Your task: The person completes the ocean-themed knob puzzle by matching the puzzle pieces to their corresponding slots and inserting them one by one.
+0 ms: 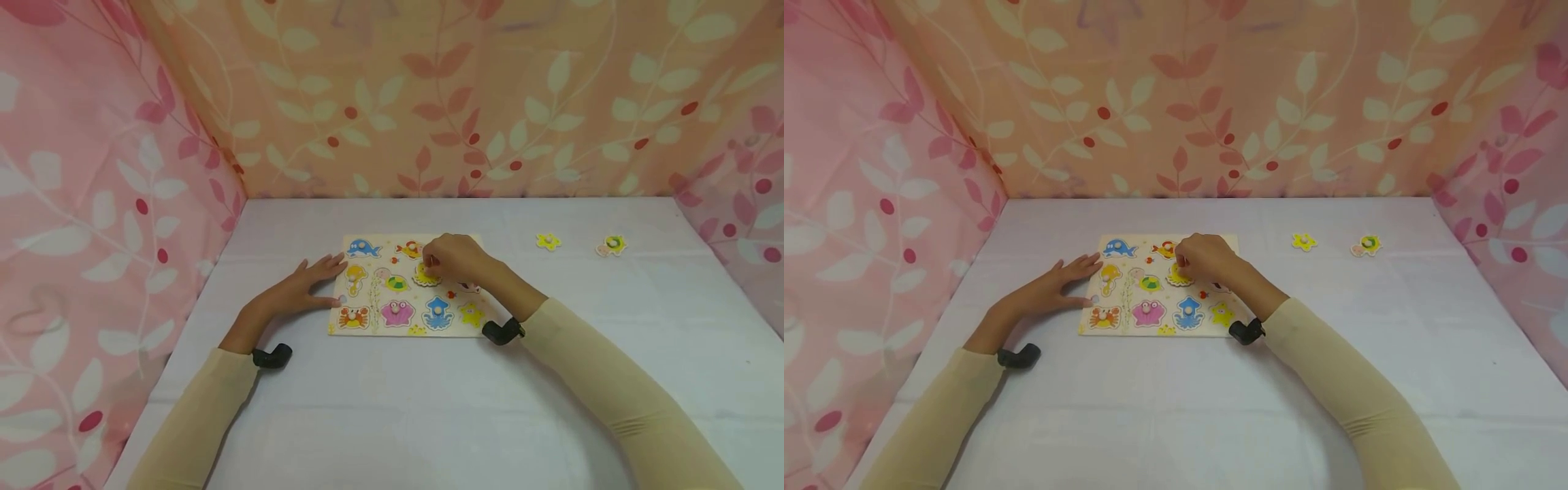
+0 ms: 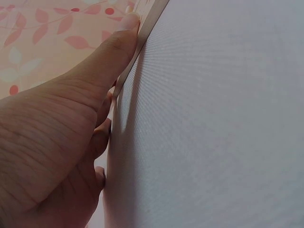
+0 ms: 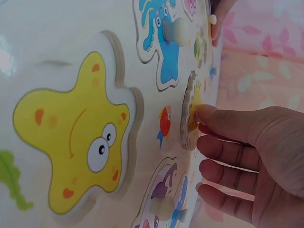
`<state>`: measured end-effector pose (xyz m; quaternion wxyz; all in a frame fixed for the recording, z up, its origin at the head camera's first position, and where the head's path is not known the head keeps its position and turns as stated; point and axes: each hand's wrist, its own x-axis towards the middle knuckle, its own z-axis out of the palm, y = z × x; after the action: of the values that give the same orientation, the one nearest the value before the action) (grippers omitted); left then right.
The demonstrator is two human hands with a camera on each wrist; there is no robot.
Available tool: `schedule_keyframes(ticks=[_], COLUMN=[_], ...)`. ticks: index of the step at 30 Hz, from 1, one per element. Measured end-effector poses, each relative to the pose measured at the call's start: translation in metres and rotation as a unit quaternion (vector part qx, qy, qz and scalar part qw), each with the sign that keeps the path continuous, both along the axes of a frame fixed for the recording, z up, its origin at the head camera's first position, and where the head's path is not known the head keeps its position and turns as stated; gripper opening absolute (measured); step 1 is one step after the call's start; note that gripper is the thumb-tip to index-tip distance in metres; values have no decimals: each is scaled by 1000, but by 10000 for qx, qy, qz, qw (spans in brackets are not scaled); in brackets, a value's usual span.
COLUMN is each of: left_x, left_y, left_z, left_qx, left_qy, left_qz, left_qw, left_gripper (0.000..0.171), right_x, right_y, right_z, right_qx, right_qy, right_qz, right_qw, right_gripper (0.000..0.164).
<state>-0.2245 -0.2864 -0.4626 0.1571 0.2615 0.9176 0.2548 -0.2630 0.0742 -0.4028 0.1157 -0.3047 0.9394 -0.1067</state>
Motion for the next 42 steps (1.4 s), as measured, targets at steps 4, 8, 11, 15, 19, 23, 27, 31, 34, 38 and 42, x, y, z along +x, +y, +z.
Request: schedule_keyframes(ticks=[4,8,11,15,19,23,27,31,34,38,42], left_x=[1,1,1,2,2,2,2,2,2,1,0], left_y=[1,2,2,1,1,1,0,0,-1,-1,-1], left_z=[-1,-2,-2,-1,0,-1,-2,-2,-2,-1,0], left_qx=[13,1,-6,0,-6,34,40,24,11,9,0], left_qy=[-11,-1,-6,-21,-24,-18,-24,-2,53,35,9], left_qz=[-12,4,18,13,4,-6,7,-30,-35,-1,-11], left_qw=[10000,10000,10000,10000,10000,10000,10000,10000,10000,10000,10000], left_gripper=[90,90,90,90,90,90,91,90,91,92,92], right_x=[0,0,-1,-1,0,2,1,0,-1,-2,-2], right_y=[0,-1,-2,-3,-4,-4,-5,-6,-6,-7,-7], right_z=[-2,-4,-4,-5,-2,-1,-2,-2,-1,1,2], right_qx=[48,85,125,156,179,219,250,277,252,303,379], right_qy=[-14,-15,-28,-70,-142,-167,-184,-196,-150,-138,-156], right_qz=[-3,19,39,32,19,3,36,72,127,197,218], right_qw=[10000,10000,9999,9998,9997,9996,9995,9994,9995,9993,9989], right_gripper=[9,9,10,10,9,8,9,8,6,6,7])
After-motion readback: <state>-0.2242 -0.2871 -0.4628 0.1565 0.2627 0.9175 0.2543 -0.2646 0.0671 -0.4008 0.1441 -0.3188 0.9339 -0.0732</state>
